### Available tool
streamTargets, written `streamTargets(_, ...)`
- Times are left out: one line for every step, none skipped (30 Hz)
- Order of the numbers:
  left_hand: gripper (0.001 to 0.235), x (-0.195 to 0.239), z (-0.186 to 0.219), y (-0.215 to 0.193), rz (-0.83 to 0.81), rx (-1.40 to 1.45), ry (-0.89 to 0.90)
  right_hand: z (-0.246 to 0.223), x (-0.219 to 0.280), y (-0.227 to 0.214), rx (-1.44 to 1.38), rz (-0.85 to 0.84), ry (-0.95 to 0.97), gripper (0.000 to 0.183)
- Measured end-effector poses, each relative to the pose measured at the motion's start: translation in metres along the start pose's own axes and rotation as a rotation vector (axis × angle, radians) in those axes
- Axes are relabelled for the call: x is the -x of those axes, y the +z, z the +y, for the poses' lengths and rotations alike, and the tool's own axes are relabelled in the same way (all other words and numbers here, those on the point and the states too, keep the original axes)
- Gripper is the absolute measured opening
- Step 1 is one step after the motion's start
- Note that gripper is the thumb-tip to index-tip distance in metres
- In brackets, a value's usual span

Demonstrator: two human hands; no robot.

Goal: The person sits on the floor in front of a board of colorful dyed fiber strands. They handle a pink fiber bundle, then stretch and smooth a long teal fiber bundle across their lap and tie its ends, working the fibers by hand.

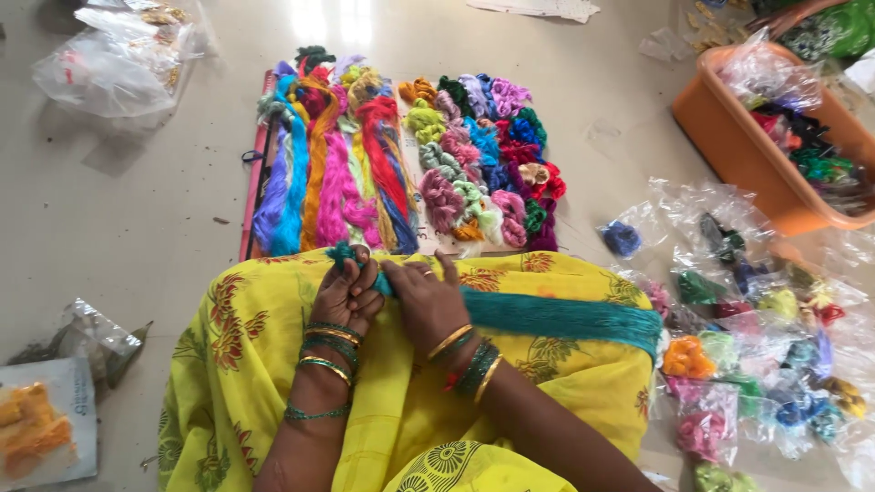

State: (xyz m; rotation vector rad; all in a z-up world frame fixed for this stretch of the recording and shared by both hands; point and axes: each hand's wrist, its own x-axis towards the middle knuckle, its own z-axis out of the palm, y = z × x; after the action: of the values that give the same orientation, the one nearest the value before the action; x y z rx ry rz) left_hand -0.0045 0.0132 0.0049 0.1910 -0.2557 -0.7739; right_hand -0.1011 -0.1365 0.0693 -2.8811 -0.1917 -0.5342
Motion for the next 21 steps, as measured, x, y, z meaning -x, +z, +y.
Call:
streamTargets(0.024,0.0,0.002,0.001,0.003,-0.001,0.002,0.011,0.002,-0.01,-0.003,-0.001,-0.001,0.058)
streamTargets(0.024,0.001,0.003,0.002,0.0,0.01,0.005,0.021,0.004,-0.02,-0.052,-0.023,0.023,0.049)
streamTargets(0.023,0.002,0.001,0.004,-0.003,0.028,0.011,0.034,0.007,-0.032,-0.095,-0.051,0.046,0.039)
streamTargets(0.023,0.003,0.002,0.002,0.0,0.036,0.015,0.055,0.022,-0.045,-0.093,-0.058,0.042,0.039)
streamTargets(0.023,0.001,0.002,0.002,-0.006,0.027,0.018,0.079,0.035,-0.059,-0.073,0.008,0.056,0.039)
streamTargets(0.023,-0.001,0.001,0.001,-0.012,0.018,0.02,0.103,0.047,-0.075,-0.054,0.075,0.068,0.04)
streamTargets(0.023,-0.003,0.0,-0.001,-0.016,0.024,0.031,0.127,0.063,-0.091,-0.048,0.071,0.057,0.04)
streamTargets(0.023,-0.004,-0.001,-0.003,-0.015,0.019,0.027,0.15,0.08,-0.108,-0.008,0.1,0.121,0.036)
streamTargets(0.023,-0.005,-0.001,-0.004,-0.012,0.01,0.02,0.173,0.096,-0.124,0.029,0.131,0.186,0.032)
streamTargets(0.023,-0.006,-0.002,-0.005,-0.014,0.013,0.029,0.188,0.113,-0.136,0.031,0.129,0.177,0.032)
streamTargets(0.022,-0.007,-0.004,-0.005,-0.005,-0.009,0.002,0.202,0.132,-0.147,0.099,0.102,0.346,0.037)
streamTargets(0.022,-0.008,-0.006,-0.005,0.004,-0.031,-0.025,0.217,0.151,-0.159,0.167,0.075,0.514,0.042)
streamTargets(0.022,-0.008,-0.006,-0.008,0.002,-0.031,-0.027,0.241,0.177,-0.156,0.168,0.077,0.516,0.042)
streamTargets(0.02,-0.009,-0.006,-0.01,0.009,-0.017,-0.039,0.266,0.203,-0.153,0.213,0.07,0.568,0.041)
streamTargets(0.019,-0.009,-0.006,-0.013,0.016,-0.003,-0.053,0.29,0.229,-0.149,0.258,0.063,0.622,0.04)
streamTargets(0.019,-0.01,-0.008,-0.013,0.015,-0.004,-0.057,0.304,0.25,-0.148,0.258,0.065,0.626,0.04)
streamTargets(0.019,-0.01,-0.007,-0.013,0.023,0.004,-0.051,0.318,0.268,-0.144,0.264,-0.158,0.893,0.05)
streamTargets(0.02,-0.009,-0.005,-0.014,0.032,0.011,-0.045,0.332,0.286,-0.139,0.266,-0.385,1.156,0.062)
streamTargets(0.02,-0.008,-0.005,-0.012,0.036,0.005,-0.045,0.335,0.295,-0.137,0.259,-0.386,1.154,0.062)
streamTargets(0.02,-0.008,-0.004,-0.011,0.024,0.013,-0.049,0.338,0.304,-0.134,0.204,-0.464,1.168,0.054)
streamTargets(0.02,-0.008,-0.006,-0.01,0.012,0.024,-0.055,0.34,0.315,-0.133,0.153,-0.541,1.183,0.049)
